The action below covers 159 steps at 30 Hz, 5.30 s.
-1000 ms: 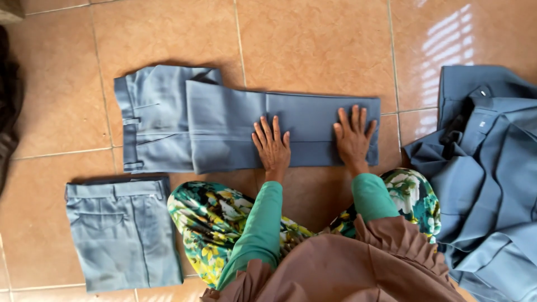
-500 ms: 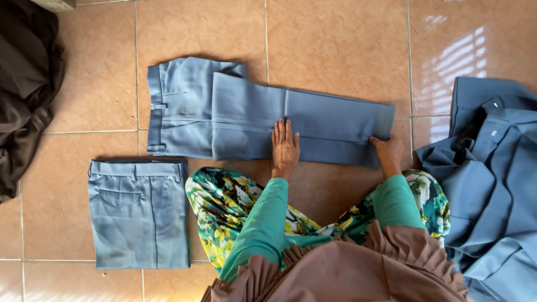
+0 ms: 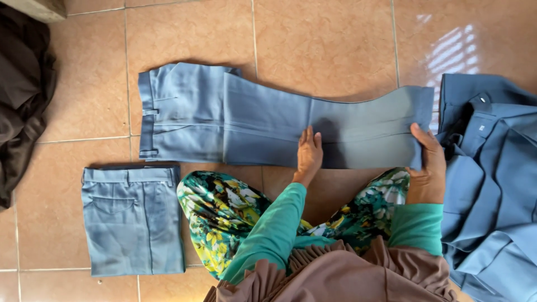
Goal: The person sits on a tiled floor and folds several pairs of gray trousers by hand. They smooth each pair, fold the legs together, and then fold the garment into a compact rectangle, placing each finished pair aside.
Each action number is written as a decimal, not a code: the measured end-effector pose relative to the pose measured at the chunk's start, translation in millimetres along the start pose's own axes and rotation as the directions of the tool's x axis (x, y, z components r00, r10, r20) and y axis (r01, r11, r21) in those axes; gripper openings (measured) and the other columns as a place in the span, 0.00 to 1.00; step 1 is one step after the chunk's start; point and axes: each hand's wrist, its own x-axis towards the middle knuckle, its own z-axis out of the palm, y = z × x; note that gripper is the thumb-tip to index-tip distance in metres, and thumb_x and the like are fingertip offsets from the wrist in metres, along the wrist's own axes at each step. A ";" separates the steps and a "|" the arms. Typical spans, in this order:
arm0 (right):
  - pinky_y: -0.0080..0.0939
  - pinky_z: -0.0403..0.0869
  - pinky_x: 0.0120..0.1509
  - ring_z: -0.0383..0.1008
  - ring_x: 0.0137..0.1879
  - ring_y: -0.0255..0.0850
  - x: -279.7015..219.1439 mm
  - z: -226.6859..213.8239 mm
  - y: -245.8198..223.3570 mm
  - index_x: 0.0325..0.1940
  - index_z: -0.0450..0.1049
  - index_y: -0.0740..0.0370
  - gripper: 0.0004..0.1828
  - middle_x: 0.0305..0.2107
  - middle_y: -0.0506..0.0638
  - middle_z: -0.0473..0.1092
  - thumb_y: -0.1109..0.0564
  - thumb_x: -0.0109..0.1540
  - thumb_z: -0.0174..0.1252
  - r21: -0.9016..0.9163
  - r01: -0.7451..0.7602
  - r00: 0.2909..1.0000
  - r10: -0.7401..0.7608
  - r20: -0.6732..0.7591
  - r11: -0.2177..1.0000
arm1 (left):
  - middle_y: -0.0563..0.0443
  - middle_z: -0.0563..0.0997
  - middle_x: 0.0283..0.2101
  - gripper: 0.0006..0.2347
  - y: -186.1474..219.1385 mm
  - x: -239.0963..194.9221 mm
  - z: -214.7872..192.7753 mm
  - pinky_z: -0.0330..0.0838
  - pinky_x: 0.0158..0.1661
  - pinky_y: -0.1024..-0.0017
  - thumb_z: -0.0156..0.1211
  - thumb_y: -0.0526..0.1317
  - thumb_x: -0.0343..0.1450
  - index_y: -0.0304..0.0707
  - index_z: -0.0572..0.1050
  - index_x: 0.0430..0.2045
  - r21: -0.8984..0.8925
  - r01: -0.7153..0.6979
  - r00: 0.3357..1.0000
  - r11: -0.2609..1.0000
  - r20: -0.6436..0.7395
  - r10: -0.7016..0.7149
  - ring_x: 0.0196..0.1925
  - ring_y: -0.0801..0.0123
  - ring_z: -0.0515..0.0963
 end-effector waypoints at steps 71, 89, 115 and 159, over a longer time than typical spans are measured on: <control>0.72 0.35 0.76 0.39 0.80 0.62 119.7 19.0 188.0 0.81 0.54 0.52 0.32 0.76 0.63 0.47 0.37 0.76 0.38 -0.975 0.140 0.660 -0.717 0.222 -0.174 | 0.35 0.49 0.77 0.31 -3.0 69.9 -93.9 0.40 0.68 0.31 0.58 0.52 0.73 0.49 0.58 0.72 0.768 0.153 0.963 0.622 -0.256 0.079 0.78 0.39 0.49; 0.72 0.43 0.75 0.47 0.80 0.57 119.1 70.4 188.0 0.77 0.64 0.49 0.29 0.76 0.58 0.51 0.38 0.74 0.45 -0.887 0.262 0.589 -0.665 0.460 -0.382 | 0.41 0.56 0.76 0.27 16.0 68.5 -64.5 0.45 0.70 0.36 0.48 0.55 0.75 0.53 0.58 0.72 0.812 -0.127 0.941 0.570 -0.083 0.327 0.77 0.44 0.55; 0.76 0.45 0.75 0.46 0.80 0.59 58.2 33.1 203.6 0.80 0.57 0.44 0.31 0.75 0.60 0.51 0.37 0.73 0.43 -0.863 0.372 0.669 -0.546 0.505 -0.342 | 0.47 0.55 0.76 0.25 -31.2 -5.3 -91.2 0.47 0.71 0.46 0.39 0.55 0.78 0.60 0.54 0.73 0.754 -0.220 0.945 0.618 0.009 0.326 0.77 0.50 0.54; 0.31 0.74 0.38 0.75 0.36 0.36 -63.3 41.6 -70.7 0.56 0.77 0.59 0.23 0.35 0.44 0.75 0.55 0.57 0.64 -0.099 0.170 0.983 -0.176 -0.051 0.980 | 0.18 0.52 0.70 0.27 83.0 -36.4 48.3 0.61 0.59 0.39 0.40 0.52 0.77 0.40 0.56 0.70 0.209 -0.010 0.826 0.978 0.553 -0.109 0.64 0.24 0.62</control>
